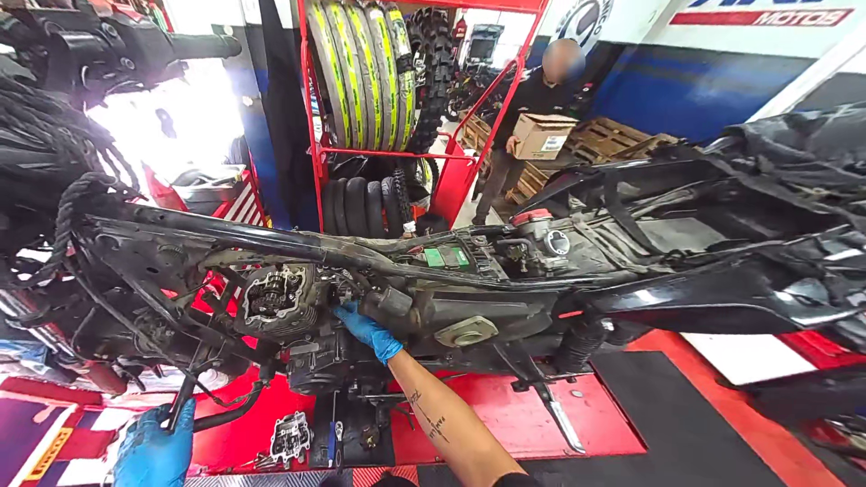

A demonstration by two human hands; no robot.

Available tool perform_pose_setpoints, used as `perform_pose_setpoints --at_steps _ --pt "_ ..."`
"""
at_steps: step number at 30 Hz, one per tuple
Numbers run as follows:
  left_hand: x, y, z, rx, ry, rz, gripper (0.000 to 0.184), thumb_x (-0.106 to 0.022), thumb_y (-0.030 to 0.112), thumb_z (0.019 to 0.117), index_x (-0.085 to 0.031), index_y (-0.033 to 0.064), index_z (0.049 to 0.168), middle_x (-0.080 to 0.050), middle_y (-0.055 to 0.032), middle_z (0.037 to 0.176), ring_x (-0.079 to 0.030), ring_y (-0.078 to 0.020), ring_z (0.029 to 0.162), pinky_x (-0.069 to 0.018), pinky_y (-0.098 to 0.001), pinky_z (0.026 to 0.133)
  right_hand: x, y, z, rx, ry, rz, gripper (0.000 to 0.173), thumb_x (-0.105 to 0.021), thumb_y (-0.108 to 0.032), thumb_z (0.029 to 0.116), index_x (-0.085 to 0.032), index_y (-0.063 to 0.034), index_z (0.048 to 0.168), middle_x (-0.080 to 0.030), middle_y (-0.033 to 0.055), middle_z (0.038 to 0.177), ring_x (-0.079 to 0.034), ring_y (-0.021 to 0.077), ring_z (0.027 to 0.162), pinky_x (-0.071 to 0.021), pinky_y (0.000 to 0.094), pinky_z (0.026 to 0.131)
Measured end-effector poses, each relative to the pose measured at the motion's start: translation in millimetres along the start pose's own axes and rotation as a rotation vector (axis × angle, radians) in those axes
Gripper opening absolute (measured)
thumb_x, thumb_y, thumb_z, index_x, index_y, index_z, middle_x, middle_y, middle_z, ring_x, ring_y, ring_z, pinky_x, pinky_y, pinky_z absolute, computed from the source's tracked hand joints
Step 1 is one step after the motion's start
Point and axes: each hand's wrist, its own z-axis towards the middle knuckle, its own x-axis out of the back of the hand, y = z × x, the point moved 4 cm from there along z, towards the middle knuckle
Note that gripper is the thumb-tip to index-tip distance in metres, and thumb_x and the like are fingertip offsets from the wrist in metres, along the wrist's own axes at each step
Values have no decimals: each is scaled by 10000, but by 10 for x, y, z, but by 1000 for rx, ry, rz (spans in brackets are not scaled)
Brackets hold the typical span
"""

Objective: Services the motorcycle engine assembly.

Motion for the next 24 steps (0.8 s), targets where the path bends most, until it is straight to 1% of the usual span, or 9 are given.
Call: perform_pose_setpoints --at_steps 4,7,12,14,16,20,21,23,24 --pt "-12 13 12 -11 42 -1 544 -638 468 981 -672 -9 1240 -648 -309 1244 -594 -508 1208 -423 -710 1014 -15 76 62 31 -29 156 410 -568 -281 1069 -604 17 1347 -621 201 1362 -583 244 1279 -451 418 1108" --pt "-21 17 -6 -27 70 3 511 -652 448 982 -682 -6 1214 -662 -308 1209 -610 -513 1178 -432 -726 987 -36 112 107 110 -29 295 302 -640 -119 1000 -610 27 1263 -643 159 1192 -612 167 1084 -518 330 959" --pt "29 62 -21 18 50 26 503 -664 460 979 -685 27 1234 -671 -271 1226 -624 -477 1180 -457 -703 977 -14 54 71 -10 61 38 443 -567 -392 1057 -670 -17 1270 -683 177 1255 -643 250 1177 -494 467 1046" --pt "21 62 -19 27 43 28 502 -666 460 980 -682 29 1238 -669 -272 1229 -624 -475 1181 -459 -699 981 -28 125 121 -22 39 96 427 -584 -376 1051 -657 -20 1277 -679 158 1245 -646 217 1148 -516 428 1021" --pt "20 58 -21 22 52 30 499 -666 457 977 -688 27 1228 -673 -275 1220 -627 -474 1179 -461 -693 986 -45 184 178 16 37 213 317 -662 -258 1011 -667 -10 1208 -687 122 1131 -650 152 1018 -549 350 913" --pt "36 94 -28 47 40 30 491 -666 455 980 -687 29 1223 -664 -274 1232 -617 -472 1193 -450 -690 998 -43 152 194 119 28 331 186 -722 -88 904 -663 -61 1079 -652 11 920 -589 47 768 -499 219 669" --pt "40 99 -24 48 40 34 491 -667 458 979 -688 32 1222 -667 -269 1231 -619 -469 1193 -451 -690 996 -38 136 180 92 49 291 209 -734 -150 925 -667 -58 1100 -660 25 930 -595 54 764 -502 226 664" --pt "40 99 -20 51 32 35 491 -670 458 978 -687 34 1225 -670 -260 1229 -618 -462 1193 -452 -684 999 -22 134 153 -23 64 130 405 -668 -364 1002 -668 -34 1237 -699 116 1169 -664 165 1058 -551 373 950" --pt "40 99 -17 50 34 37 484 -671 456 976 -689 39 1220 -672 -256 1222 -622 -458 1185 -455 -681 993 -28 146 163 -55 78 78 447 -624 -423 1019 -677 -37 1240 -698 134 1207 -662 198 1111 -530 424 995"
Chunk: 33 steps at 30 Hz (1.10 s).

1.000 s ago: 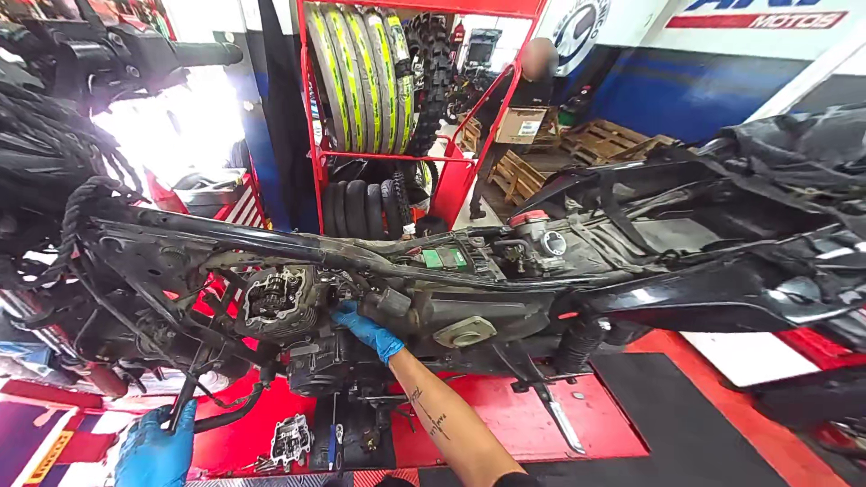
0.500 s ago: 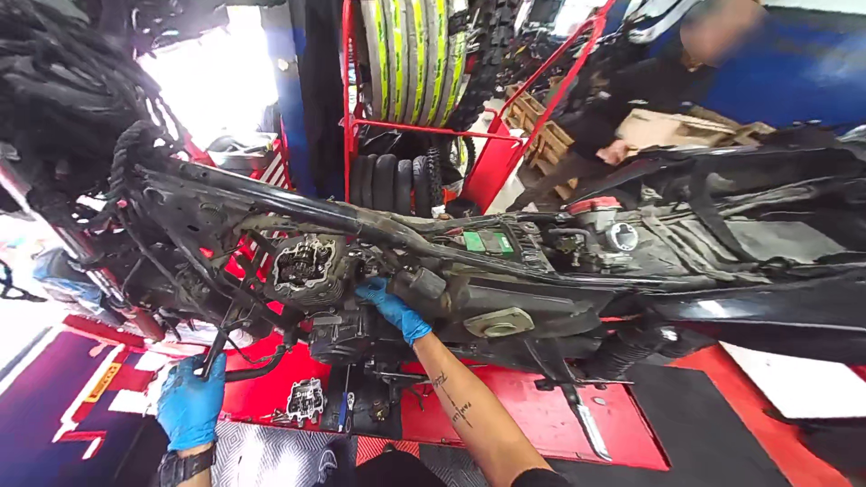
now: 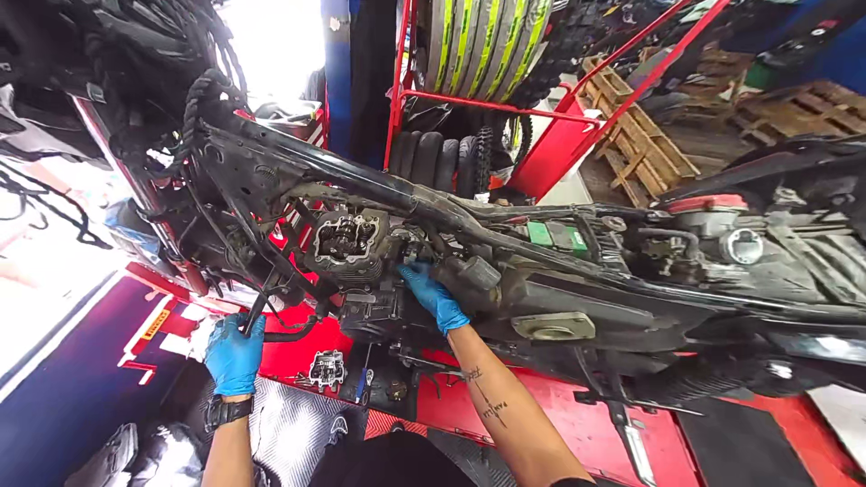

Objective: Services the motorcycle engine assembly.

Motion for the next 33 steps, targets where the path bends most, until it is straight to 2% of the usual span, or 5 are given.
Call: perform_pose_setpoints --at_steps 7,12,19,24,33 --pt "-1 -10 -1 -4 10 -1 475 -675 448 974 -692 40 1215 -677 -251 1214 -632 -452 1171 -464 -674 988 -33 30 83 127 -53 185 204 -733 -112 903 -657 -53 1083 -665 31 969 -614 67 838 -522 251 740" --pt "-9 -7 8 -2 5 6 479 -673 462 972 -695 47 1210 -676 -246 1219 -630 -442 1182 -462 -667 995 3 -8 2 21 -6 -36 430 -611 -418 1028 -682 -45 1228 -688 129 1202 -645 182 1096 -514 410 983" --pt "2 -5 2 -1 -2 5 458 -675 445 974 -695 48 1204 -679 -235 1212 -633 -430 1174 -460 -654 999 -45 72 125 46 -2 179 149 -735 -184 937 -680 -60 999 -637 6 855 -570 56 726 -494 255 669" --pt "-10 -21 7 -16 6 2 462 -678 449 970 -697 46 1195 -682 -232 1203 -632 -428 1172 -461 -644 1006 -1 -6 3 -29 2 -70 432 -614 -443 1020 -699 -66 1213 -704 115 1173 -666 178 1064 -532 416 963" --pt "3 -11 6 -11 -18 4 474 -665 461 977 -691 58 1226 -676 -228 1233 -624 -422 1198 -450 -650 1022 -37 79 113 46 -25 144 198 -750 -139 890 -682 -63 1060 -655 24 910 -582 73 758 -492 268 660"
